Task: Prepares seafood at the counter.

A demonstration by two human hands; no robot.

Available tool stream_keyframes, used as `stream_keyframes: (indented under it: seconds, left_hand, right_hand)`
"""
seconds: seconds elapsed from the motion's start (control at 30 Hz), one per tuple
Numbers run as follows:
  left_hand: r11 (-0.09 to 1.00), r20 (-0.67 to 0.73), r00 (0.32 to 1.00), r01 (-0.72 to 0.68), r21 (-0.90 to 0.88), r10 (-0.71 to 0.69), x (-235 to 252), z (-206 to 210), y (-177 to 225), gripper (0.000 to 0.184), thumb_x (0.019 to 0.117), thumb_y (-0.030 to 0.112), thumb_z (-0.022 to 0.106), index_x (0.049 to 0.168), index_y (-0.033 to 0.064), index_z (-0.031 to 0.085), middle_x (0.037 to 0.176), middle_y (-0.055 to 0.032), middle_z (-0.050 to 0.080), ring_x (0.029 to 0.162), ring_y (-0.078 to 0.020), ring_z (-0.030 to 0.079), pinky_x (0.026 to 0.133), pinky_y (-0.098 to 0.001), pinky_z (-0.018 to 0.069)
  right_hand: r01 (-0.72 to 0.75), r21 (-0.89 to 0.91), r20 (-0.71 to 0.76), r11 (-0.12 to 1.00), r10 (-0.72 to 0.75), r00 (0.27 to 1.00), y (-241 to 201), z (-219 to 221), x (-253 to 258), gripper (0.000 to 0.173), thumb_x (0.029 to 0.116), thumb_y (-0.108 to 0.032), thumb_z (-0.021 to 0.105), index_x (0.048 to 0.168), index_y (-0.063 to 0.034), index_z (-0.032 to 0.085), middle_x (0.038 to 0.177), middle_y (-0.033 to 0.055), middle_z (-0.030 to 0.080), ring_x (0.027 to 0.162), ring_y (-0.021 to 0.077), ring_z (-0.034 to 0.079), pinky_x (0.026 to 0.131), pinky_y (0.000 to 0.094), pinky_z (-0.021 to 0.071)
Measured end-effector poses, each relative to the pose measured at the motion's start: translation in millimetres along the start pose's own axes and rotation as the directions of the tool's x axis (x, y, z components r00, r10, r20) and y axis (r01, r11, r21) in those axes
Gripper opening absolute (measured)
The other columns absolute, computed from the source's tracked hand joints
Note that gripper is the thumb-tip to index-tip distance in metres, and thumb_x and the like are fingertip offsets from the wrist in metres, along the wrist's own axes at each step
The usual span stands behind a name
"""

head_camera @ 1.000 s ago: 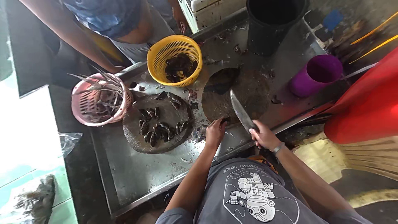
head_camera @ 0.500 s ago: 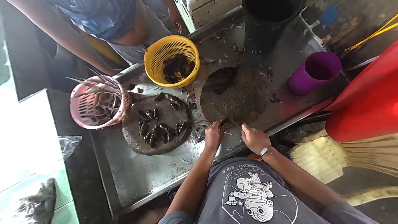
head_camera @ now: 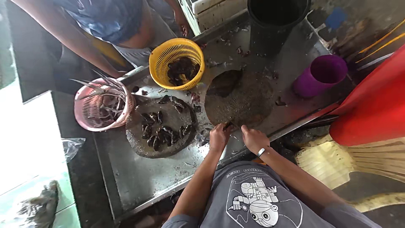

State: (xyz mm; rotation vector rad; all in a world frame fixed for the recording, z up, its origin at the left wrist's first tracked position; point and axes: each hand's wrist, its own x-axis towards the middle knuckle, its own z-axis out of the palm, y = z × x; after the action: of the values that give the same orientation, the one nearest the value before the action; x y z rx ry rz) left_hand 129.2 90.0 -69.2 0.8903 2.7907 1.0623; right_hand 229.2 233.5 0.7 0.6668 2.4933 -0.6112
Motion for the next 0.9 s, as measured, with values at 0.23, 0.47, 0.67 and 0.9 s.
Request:
stream_keyframes:
  seconds: [0.23,0.47,0.67,0.9]
  left_hand:
    - [1.000,-0.001,1.000,-0.006,0.008,0.006,0,-2,0,0.020,0.0946,0.022,0.075,0.105,0.0055,0.077,0.099,-0.0088,0.077,0.090,-0.0206,0.076,0.085,-0.0417,0.0624]
    - [1.000,-0.014,1.000,-0.017,0.001,0.017,-2,-3,-2,0.017,0.0931,0.021,0.076,0.102,0.0062,0.077,0.097,-0.0081,0.077,0.089,-0.0193,0.075,0.084,-0.0409,0.0619]
    - [0.999,0.006,1.000,-0.021,-0.027,0.021,-7,-4,-4,0.019,0.0922,0.017,0.075,0.106,0.0047,0.078,0.097,-0.0096,0.077,0.088,-0.0202,0.075,0.083,-0.0400,0.0621]
    - [0.991,-0.001,0.997,0.081,-0.110,-0.081,-11,-21,-10,0.025,0.0948,0.022,0.074,0.112,0.0040,0.076,0.103,-0.0096,0.076,0.092,-0.0172,0.075,0.088,-0.0370,0.0620]
  right_hand:
    - [-0.004,-0.025,0.006,1.000,0.004,1.000,-1,-1,5,0.030,0.1102,-0.027,0.041,0.135,-0.0151,0.052,0.104,0.0193,0.071,0.102,0.0409,0.071,0.080,0.0582,0.0571]
    - [-0.026,-0.045,0.043,0.999,0.028,0.999,-2,0,-1,0.034,0.1107,-0.026,0.037,0.140,-0.0161,0.050,0.111,0.0196,0.071,0.106,0.0418,0.071,0.082,0.0583,0.0569]
    - [-0.045,-0.056,0.031,0.997,0.047,0.998,-2,-4,0,0.036,0.1106,-0.028,0.036,0.141,-0.0163,0.050,0.110,0.0194,0.072,0.105,0.0411,0.071,0.082,0.0583,0.0567]
    - [-0.066,-0.069,0.114,0.995,0.073,0.991,2,5,11,0.050,0.1078,-0.015,0.038,0.157,-0.0174,0.034,0.119,0.0229,0.069,0.110,0.0441,0.069,0.086,0.0617,0.0565]
